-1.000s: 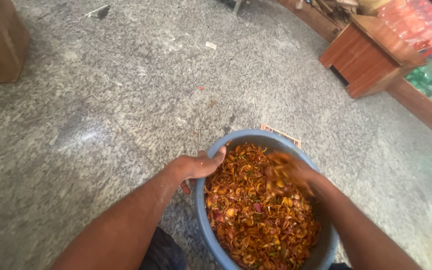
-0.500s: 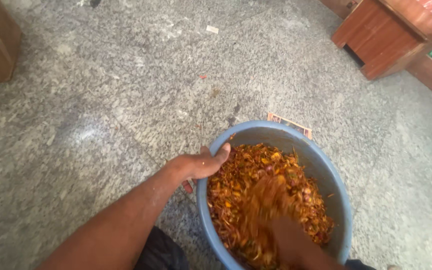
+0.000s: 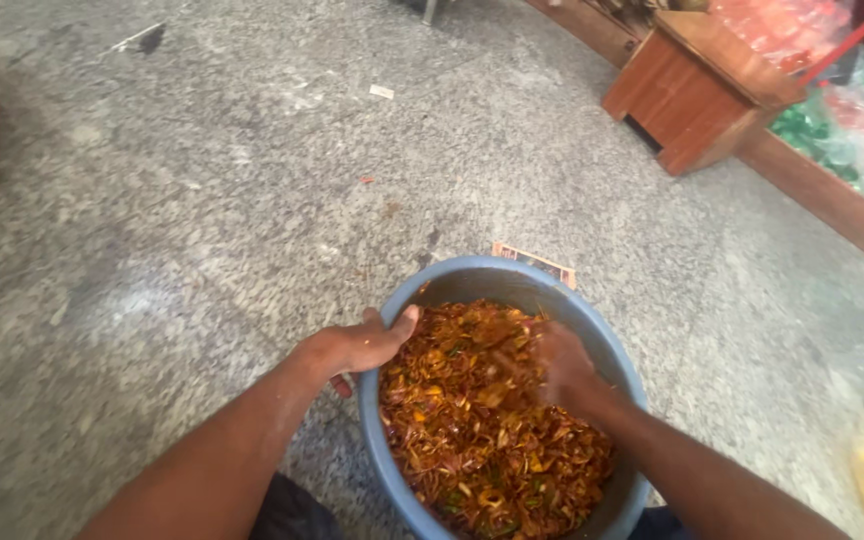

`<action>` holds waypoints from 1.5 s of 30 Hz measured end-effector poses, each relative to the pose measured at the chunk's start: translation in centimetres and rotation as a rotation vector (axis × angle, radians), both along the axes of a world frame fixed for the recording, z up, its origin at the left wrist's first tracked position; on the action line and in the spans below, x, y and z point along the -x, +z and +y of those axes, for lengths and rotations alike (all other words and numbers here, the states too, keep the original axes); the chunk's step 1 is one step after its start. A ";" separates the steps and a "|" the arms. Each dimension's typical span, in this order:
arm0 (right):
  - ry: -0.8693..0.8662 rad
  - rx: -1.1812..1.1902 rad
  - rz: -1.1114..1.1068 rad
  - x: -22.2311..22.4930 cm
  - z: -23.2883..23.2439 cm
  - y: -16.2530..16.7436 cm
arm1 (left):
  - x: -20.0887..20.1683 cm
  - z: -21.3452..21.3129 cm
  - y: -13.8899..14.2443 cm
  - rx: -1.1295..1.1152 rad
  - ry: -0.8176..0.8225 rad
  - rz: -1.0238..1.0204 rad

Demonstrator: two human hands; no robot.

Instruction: The person mixes a large batch of chopped onions and vegetables with a reddish spice powder by hand in a big blue basin set on the floor, repeatedly tossing, turning and kneading the mixture to coat it evenly throughout the clip.

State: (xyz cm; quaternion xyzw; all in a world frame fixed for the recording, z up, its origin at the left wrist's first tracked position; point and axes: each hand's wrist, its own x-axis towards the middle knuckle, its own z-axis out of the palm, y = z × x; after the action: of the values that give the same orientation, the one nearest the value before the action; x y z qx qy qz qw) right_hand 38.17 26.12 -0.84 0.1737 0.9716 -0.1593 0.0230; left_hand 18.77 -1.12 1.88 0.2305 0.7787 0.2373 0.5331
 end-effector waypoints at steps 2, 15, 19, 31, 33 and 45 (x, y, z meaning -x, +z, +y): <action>0.048 0.198 -0.150 1.2 -2.3 0.1 | 0.1 0.2 -0.3 0.016 0.001 0.022; 0.168 -0.048 -0.448 1.1 3.6 2.0 | 0.0 0.1 -1.5 -0.004 0.002 -0.063; -0.008 0.314 -0.459 -10.7 1.1 -1.3 | 0.0 0.5 -1.5 -0.038 0.023 -0.106; -0.148 0.464 0.407 -3.9 -3.7 -8.1 | -2.1 1.4 -3.5 -0.098 0.336 0.151; -0.096 0.551 0.673 -3.4 -2.1 -6.4 | -2.7 1.5 -4.4 -0.107 0.407 0.245; -0.324 1.036 -0.029 -7.1 0.3 0.2 | -4.2 -0.2 -3.9 -0.072 0.442 0.035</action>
State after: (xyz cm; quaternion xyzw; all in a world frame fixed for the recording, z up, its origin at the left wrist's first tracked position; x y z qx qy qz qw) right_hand 45.23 26.39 -0.65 0.2893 0.7263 -0.6164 0.0941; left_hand 23.01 -1.29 -2.01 0.0771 0.8105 0.3721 0.4458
